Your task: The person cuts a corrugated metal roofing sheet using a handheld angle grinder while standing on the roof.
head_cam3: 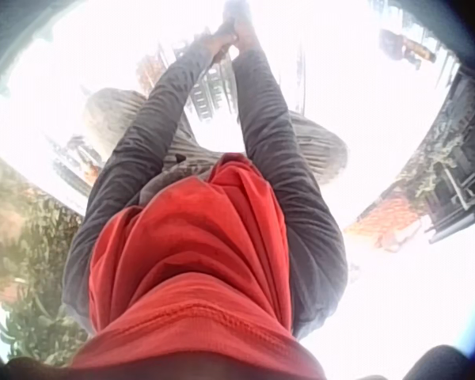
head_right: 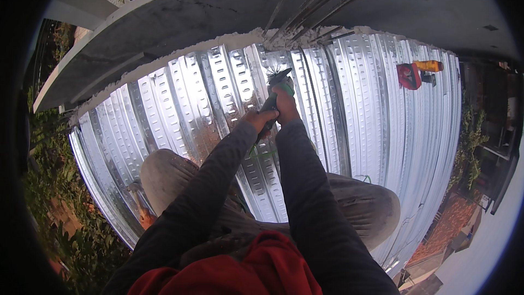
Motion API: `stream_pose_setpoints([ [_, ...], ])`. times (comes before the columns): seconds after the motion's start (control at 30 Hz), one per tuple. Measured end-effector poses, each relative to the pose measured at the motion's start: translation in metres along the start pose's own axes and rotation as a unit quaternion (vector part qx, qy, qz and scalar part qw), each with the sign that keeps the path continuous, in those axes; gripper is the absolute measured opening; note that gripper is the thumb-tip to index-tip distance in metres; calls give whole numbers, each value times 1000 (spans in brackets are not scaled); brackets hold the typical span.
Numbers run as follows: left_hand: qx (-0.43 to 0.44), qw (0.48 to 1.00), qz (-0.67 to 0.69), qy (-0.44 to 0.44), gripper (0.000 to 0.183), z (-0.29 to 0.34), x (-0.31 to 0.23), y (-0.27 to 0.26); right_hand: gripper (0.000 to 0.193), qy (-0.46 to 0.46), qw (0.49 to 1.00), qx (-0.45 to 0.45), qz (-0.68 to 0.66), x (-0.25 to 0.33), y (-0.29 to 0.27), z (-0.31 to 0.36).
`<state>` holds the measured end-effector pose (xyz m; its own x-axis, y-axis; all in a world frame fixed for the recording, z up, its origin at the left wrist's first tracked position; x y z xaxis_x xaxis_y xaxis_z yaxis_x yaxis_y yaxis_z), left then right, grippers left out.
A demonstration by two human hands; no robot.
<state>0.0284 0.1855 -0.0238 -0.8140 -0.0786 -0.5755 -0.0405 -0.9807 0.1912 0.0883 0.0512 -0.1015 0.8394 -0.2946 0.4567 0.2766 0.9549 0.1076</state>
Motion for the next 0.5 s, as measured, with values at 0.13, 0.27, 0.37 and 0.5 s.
stream_pose_setpoints([
  [0.13,-3,1000,-4,2,59,-5,3,-2,33,9,1000,-2,0,1,4,7],
  [0.27,-5,1000,-13,4,58,-3,0,-2,34,-1,1000,15,-22,-2,4,5],
  [0.37,7,999,-48,-11,58,2,-4,-6,34,16,1000,3,-22,-5,7,9],
  [0.5,-17,999,-29,-1,58,2,-2,-7,34,16,999,22,-29,-4,9,11],
])
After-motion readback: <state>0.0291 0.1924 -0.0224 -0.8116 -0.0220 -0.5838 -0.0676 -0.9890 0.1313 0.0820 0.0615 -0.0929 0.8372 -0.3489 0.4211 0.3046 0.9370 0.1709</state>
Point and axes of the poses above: each hand's wrist, its own z-axis away from the middle knuckle, its own y-axis out of the palm, x = y × z, the point moved 8 cm from there along -z, towards the middle knuckle, and after that the axes turned 4 degrees about y, right-handed, at the moved point
